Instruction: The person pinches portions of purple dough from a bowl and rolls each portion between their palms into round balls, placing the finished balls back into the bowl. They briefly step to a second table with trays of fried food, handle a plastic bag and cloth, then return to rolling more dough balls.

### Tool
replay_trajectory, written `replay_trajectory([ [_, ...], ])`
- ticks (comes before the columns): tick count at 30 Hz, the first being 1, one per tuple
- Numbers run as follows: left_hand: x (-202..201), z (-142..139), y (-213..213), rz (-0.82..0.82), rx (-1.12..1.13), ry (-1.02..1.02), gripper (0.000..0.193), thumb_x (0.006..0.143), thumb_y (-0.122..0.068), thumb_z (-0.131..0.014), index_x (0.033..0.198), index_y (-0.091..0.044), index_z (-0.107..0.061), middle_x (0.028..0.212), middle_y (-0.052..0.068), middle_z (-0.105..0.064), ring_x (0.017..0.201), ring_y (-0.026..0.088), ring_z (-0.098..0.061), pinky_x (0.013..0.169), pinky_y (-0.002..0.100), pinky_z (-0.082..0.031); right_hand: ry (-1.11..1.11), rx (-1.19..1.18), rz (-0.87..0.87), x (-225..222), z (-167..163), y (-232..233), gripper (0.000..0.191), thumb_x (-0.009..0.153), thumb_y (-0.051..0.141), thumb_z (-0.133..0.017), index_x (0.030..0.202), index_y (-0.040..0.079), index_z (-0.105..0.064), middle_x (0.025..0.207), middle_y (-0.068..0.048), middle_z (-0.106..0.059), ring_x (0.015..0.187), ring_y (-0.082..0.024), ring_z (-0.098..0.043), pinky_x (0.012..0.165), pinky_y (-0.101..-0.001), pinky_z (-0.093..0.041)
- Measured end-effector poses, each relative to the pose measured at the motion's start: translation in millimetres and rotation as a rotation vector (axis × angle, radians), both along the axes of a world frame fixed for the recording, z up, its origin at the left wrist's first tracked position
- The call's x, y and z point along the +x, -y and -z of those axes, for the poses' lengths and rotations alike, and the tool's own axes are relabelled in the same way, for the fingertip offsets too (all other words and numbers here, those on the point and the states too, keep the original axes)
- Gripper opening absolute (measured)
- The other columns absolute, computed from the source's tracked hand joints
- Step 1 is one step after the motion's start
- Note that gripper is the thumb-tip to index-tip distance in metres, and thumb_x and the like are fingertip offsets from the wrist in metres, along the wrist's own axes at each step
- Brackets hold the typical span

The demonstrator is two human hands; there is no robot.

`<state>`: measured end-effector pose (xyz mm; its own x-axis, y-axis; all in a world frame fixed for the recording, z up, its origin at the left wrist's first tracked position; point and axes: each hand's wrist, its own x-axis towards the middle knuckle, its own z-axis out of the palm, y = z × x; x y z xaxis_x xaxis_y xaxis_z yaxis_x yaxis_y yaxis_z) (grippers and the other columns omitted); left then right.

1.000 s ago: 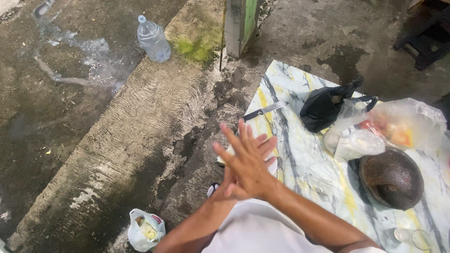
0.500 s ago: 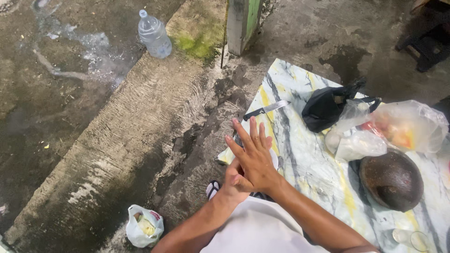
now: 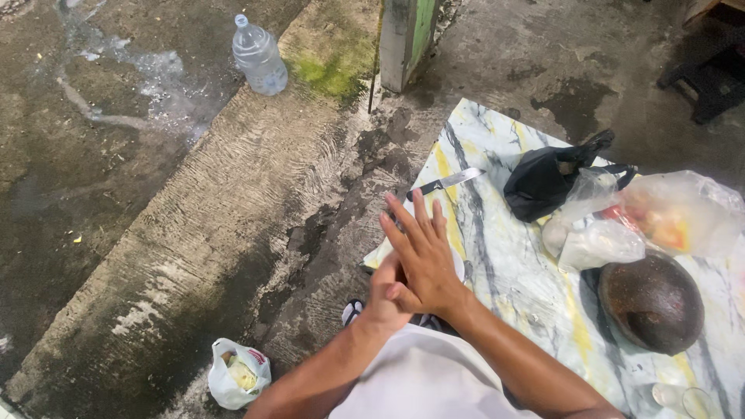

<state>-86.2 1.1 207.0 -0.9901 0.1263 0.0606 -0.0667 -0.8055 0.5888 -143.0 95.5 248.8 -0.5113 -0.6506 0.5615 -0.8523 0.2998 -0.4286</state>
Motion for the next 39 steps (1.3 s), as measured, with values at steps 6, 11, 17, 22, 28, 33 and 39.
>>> replay_trajectory([
  [6,4.2,-6.6,0.4,0.006,0.151,-0.223,0.082,0.107,-0.054,-0.038,0.167,-0.003,-0.016,0.174,0.019,-0.021,0.163,0.032,-0.018,0.131,0.049,-0.016,0.142,0.011,-0.154,12.1,-4.9,11.7,0.098,0.101,0.077,-0.018,0.161,0.002,-0.034,0.168,-0.020,-0.039,0.161,-0.048,-0.028,0.131,-0.0646,-0.016],
  [11,-0.3,-3.6,22.7,-0.018,0.309,-0.027,0.086,0.105,-0.063,-0.034,0.166,-0.005,-0.017,0.172,0.014,-0.022,0.160,0.027,-0.021,0.130,0.043,-0.019,0.040,0.074,-0.099,14.5,0.5,11.6,0.097,0.100,0.077,-0.020,0.162,0.003,-0.033,0.170,-0.024,-0.030,0.161,-0.050,-0.019,0.130,-0.0670,-0.009],
  [17,1.2,10.1,21.9,0.057,0.259,0.124,0.083,0.103,-0.063,-0.032,0.165,-0.011,-0.015,0.170,0.011,-0.019,0.156,0.026,-0.022,0.128,0.045,-0.020,-0.020,0.009,0.065,-4.5,0.5,23.6,0.092,0.101,0.076,-0.022,0.164,0.008,-0.028,0.172,-0.023,-0.022,0.163,-0.051,-0.007,0.129,-0.0702,-0.001],
  [22,-9.2,18.9,34.4,0.143,0.183,-0.199,0.091,0.103,-0.069,-0.024,0.167,-0.006,-0.009,0.175,0.017,-0.012,0.163,0.028,-0.013,0.131,0.046,-0.015,0.036,-0.019,-0.077,22.5,10.4,55.1,0.093,0.101,0.076,-0.022,0.163,0.007,-0.030,0.172,-0.022,-0.025,0.163,-0.049,-0.011,0.132,-0.0652,-0.007],
  [28,-14.8,34.3,66.0,0.150,0.163,-0.092,0.089,0.104,-0.069,-0.020,0.166,-0.005,-0.015,0.173,0.016,-0.020,0.161,0.027,-0.019,0.131,0.044,-0.016,0.048,0.143,0.028,30.1,38.2,61.8,0.089,0.100,0.072,-0.024,0.161,0.007,-0.034,0.171,-0.021,-0.027,0.161,-0.050,-0.012,0.129,-0.0635,-0.006],
  [33,-24.1,65.3,70.3,0.193,0.198,0.386,0.066,0.103,-0.055,-0.028,0.157,-0.016,-0.034,0.158,0.010,-0.043,0.146,0.026,-0.041,0.120,0.045,-0.035,0.053,0.186,0.291,-0.4,55.6,58.2,0.084,0.099,0.067,-0.030,0.160,0.009,-0.035,0.169,-0.022,-0.024,0.157,-0.052,-0.009,0.122,-0.0703,-0.001],
  [39,-11.4,128.0,56.3,0.180,0.078,0.475,0.030,0.109,-0.019,-0.053,0.136,-0.004,-0.056,0.129,0.007,-0.066,0.116,0.021,-0.066,0.100,0.040,-0.056,0.122,0.167,0.413,-22.9,72.8,41.8,0.073,0.100,0.054,-0.042,0.161,0.012,-0.036,0.168,-0.019,-0.026,0.157,-0.052,-0.011,0.122,-0.0705,-0.004],
])
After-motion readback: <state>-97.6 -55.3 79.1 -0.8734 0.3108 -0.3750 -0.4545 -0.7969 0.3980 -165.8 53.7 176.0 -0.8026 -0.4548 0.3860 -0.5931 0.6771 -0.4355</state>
